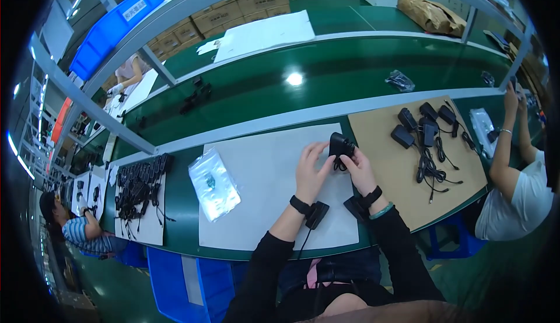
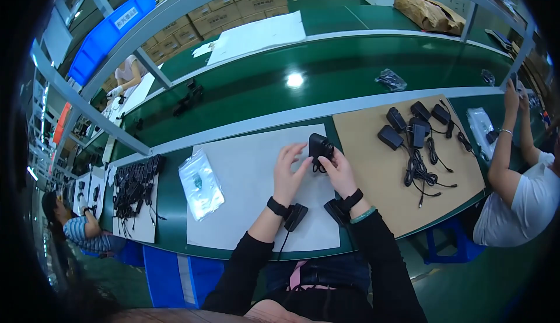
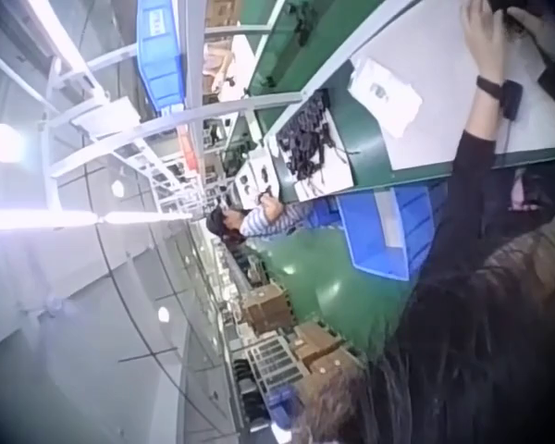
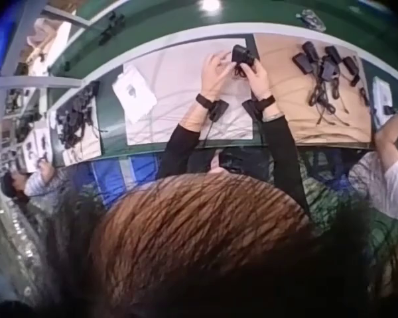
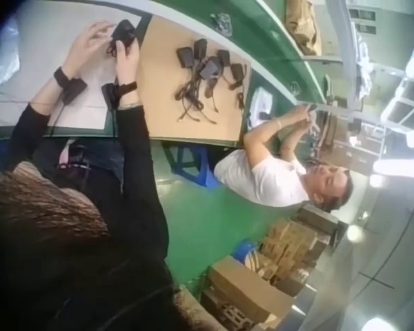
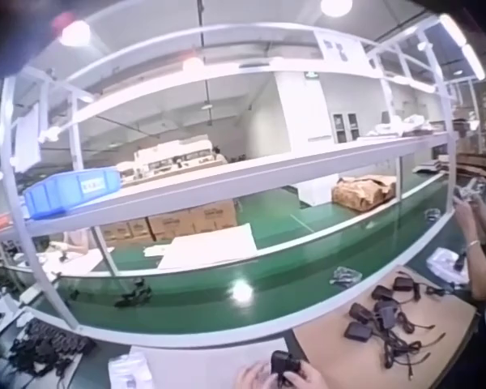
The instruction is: The person picks up a power adapter, wraps its cord around the body, and places it into a plastic bag. After sealing the bag, the person sets the packaged power adapter onto the conveyor belt.
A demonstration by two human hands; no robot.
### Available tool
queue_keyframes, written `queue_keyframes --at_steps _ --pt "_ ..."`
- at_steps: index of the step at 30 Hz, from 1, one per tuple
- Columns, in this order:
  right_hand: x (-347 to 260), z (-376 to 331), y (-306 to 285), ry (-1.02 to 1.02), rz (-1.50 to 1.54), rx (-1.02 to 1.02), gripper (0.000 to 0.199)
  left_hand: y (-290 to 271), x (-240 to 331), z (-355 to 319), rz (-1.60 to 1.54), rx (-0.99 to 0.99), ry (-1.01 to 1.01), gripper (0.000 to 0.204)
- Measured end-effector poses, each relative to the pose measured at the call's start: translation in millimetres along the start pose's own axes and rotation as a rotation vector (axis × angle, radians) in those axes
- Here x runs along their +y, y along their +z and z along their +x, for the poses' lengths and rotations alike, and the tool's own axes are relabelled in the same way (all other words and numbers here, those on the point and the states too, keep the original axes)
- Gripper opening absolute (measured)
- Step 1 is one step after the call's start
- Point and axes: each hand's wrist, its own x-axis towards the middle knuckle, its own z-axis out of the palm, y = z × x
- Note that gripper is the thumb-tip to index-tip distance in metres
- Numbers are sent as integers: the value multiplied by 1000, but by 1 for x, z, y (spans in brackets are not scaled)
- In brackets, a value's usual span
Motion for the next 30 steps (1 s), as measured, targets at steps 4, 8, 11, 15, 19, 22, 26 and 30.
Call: queue_keyframes --at_steps 4,8,11,15,19,22,26,30 --pt "2 0 6 36 30 -111 33 2 -11 -2 -312 -27 -79 32" --pt "-9 4 8 190 321 -58 32 -3 -8 -3 -229 -100 59 32" --pt "-6 3 -4 253 317 -76 29 -37 -4 -9 -197 -199 86 30" --pt "-2 2 -16 243 320 -47 29 -129 -25 -31 47 -285 -12 31" --pt "-4 0 8 260 364 -59 29 -233 -111 -87 923 -33 -70 40" --pt "-6 -4 12 262 368 -13 26 -259 -134 -108 1021 -143 -176 41" --pt "-15 -1 -5 193 335 55 22 -243 -133 -77 987 -191 -49 28" --pt "-4 2 -8 136 -140 64 19 -251 -156 -85 822 169 36 20"
